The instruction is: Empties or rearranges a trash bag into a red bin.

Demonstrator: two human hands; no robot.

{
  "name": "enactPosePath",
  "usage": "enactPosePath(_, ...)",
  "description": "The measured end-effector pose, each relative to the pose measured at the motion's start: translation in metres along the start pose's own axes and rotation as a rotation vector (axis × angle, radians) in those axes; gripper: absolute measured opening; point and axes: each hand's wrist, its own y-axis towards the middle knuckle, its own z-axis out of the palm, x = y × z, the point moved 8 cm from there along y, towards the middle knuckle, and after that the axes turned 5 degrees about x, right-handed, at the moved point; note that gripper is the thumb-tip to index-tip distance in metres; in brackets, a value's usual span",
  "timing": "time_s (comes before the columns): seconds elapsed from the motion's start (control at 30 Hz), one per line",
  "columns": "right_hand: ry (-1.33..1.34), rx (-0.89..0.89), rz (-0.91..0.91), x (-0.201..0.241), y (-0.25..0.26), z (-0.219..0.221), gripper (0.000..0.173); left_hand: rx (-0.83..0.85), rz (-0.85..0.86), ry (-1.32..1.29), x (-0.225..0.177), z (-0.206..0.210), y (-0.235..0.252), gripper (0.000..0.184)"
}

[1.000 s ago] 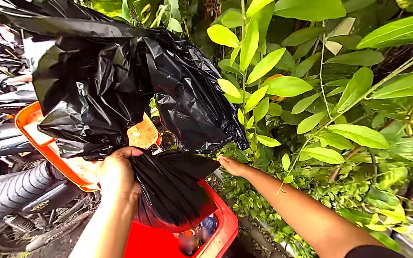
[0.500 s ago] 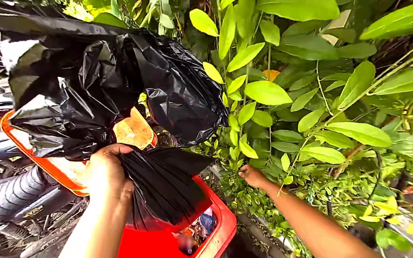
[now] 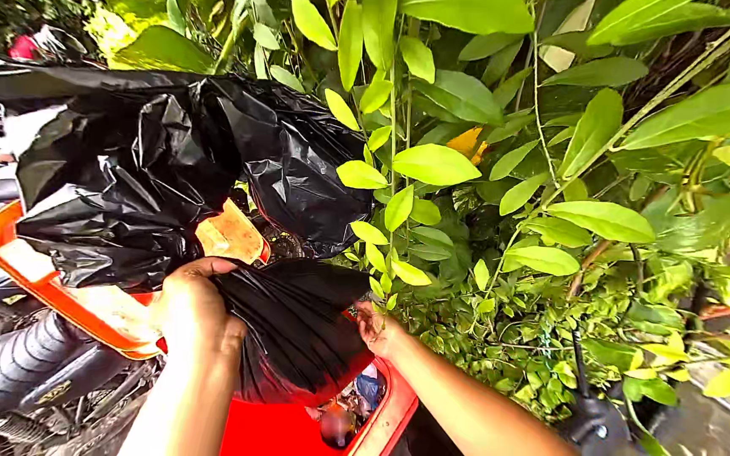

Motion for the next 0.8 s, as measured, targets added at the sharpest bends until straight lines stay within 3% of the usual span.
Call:
enactPosePath(0.13, -0.034, 0.04, -0.031, -0.002, 0.012, 0.004, 0.014, 0.018, -0.002, -0.027, 0.003, 0.0, 0.001, 0.052)
enactPosePath(0.27, -0.087, 0.173, 0.008, -0.002, 0.019, 0.005, 0.014, 0.031, -0.003, -0.04, 0.004, 0.004, 0.002, 0.04)
enactPosePath(0.4, -0.138, 0.161, -0.023, 0.0, 0.025, 0.014, 0.016, 0.043, -0.014, -0.054, 0.003, 0.012, -0.003, 0.04)
enactPosePath(0.6, -0.254, 0.179, -0.107, 0.011, 0.033, 0.031, 0.033, 0.085, -0.099, -0.071, 0.009, 0.03, -0.002, 0.02)
enactPosePath(0.8, -0.178, 0.121, -0.119, 0.015, 0.049, 0.022, 0.026, 0.068, -0.17, -0.015, 0.017, 0.052, 0.0, 0.02)
